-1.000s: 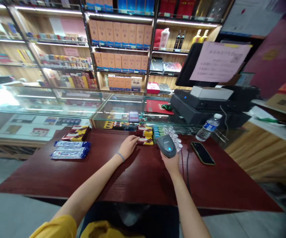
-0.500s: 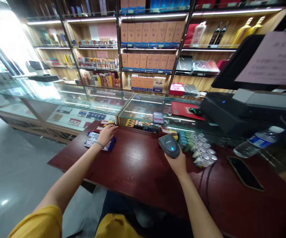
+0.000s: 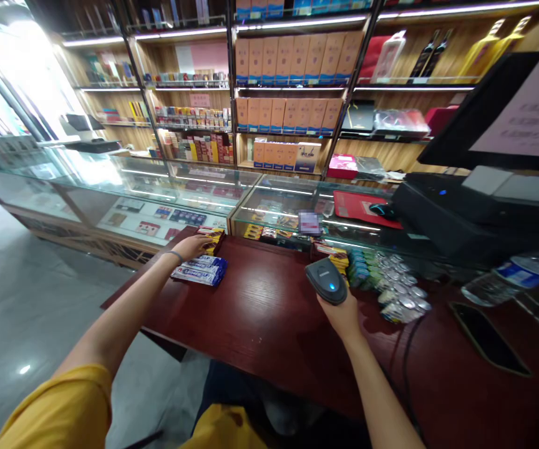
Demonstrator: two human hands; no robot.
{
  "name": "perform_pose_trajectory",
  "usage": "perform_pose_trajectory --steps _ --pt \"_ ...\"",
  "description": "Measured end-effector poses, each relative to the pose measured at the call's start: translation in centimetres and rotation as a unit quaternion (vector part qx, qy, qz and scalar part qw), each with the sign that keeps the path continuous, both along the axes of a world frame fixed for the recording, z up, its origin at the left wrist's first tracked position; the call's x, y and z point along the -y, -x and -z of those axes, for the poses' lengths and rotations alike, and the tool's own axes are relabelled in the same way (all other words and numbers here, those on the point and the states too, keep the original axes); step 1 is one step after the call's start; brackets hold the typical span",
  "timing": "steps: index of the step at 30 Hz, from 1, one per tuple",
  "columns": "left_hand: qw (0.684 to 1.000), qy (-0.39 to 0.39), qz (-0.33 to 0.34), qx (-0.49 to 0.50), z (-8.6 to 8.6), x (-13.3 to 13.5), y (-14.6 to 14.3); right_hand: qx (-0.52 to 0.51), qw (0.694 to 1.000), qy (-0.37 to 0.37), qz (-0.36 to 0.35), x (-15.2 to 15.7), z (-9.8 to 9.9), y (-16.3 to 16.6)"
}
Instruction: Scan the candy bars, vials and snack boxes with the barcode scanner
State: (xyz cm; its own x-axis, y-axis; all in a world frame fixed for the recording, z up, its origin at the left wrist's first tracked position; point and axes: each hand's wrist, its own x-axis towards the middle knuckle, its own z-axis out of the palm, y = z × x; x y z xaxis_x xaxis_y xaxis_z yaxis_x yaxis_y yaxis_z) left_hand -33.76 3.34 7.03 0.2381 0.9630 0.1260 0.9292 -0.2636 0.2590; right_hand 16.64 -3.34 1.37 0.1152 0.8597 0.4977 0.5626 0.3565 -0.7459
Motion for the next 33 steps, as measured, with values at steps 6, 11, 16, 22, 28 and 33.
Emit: perform_pose_trajectory --steps 6,11,16,22,28,33 --pt "0.993 0.046 -0.021 -0.104 -0.9 -0.4 -0.2 -0.010 1.000 0.008 -0.005 0.0 0.2 0.0" --pt "0.990 0.041 -0.041 -0.130 -1.4 -0.1 0.4 -0.021 1.000 0.004 -0.005 0.1 -0.2 -0.2" --pt "0.992 -0.036 -0.051 -0.108 -2.2 0.3 0.0 -0.008 1.000 -0.021 -0.005 0.2 -0.8 -0.9" --pt "0.977 -0.168 0.029 0.126 -3.4 0.6 -4.9 0.002 1.000 -0.017 0.007 0.4 -1.5 -2.2" --pt "0.845 -0.163 -0.004 0.510 -1.8 0.6 -14.3 0.002 1.000 -0.016 0.013 0.3 -2.0 -3.6" --pt "0.639 -0.059 -0.022 0.766 1.1 0.7 -22.8 -0.002 1.000 -0.017 0.011 0.5 -2.0 -4.4"
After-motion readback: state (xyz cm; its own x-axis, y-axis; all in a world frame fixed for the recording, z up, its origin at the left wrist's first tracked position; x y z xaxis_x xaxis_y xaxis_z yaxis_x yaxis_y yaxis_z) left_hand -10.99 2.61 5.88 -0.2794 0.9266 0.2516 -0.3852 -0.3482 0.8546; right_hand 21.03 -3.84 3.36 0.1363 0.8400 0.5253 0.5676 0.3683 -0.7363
